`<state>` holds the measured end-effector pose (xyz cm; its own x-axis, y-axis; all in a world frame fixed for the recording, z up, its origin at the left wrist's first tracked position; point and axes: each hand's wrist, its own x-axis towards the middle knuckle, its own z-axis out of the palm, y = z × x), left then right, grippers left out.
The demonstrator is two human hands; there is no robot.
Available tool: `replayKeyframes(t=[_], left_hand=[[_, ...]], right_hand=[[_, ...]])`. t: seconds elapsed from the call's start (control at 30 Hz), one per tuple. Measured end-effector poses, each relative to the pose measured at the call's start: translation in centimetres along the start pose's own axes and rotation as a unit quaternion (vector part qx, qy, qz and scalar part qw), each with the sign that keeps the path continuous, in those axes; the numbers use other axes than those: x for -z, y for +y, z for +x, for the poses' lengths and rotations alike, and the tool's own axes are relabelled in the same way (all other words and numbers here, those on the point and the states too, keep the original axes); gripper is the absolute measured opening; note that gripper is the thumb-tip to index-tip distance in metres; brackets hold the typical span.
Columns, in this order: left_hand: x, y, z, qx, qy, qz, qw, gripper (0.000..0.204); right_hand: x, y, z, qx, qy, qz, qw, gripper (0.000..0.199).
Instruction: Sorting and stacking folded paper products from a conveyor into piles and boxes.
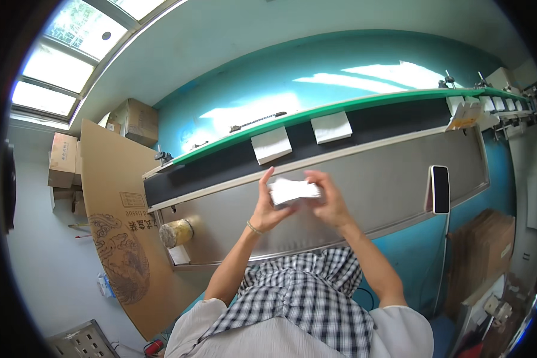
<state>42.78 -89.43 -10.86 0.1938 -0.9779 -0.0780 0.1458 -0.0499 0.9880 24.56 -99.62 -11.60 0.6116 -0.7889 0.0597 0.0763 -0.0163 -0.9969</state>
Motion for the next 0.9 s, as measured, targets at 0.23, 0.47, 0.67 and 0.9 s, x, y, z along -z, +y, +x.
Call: replayKeyframes(t=[0.23, 0.47, 0.67, 0.9], left_hand=[[1.5, -1.6, -0.9, -0.063, 0.087, 0.079, 0.991, 0.078], [2.5, -2.5, -0.1, 0.02, 0.136, 0.14, 0.981, 0.055], [8.6, -1.5, 6.6, -0.041, 0.25, -0.039, 0.967, 0.053], [6.4, -2.5, 10.6, -0.034, 0.431, 0.301, 0.85, 0.069]], right_hand=[[-4.4, 1.8, 0.9, 0.014, -0.01, -0.004, 1.0, 0.064], [-2.1, 2.0, 3.0, -0.077, 0.009, -0.066, 0.995, 0.034], [2.0, 0.1, 9.3, 0.081, 0.255, -0.203, 0.942, 0.028], [5.8, 4.6, 13.1, -0.003, 0.224, -0.357, 0.907, 0.074]])
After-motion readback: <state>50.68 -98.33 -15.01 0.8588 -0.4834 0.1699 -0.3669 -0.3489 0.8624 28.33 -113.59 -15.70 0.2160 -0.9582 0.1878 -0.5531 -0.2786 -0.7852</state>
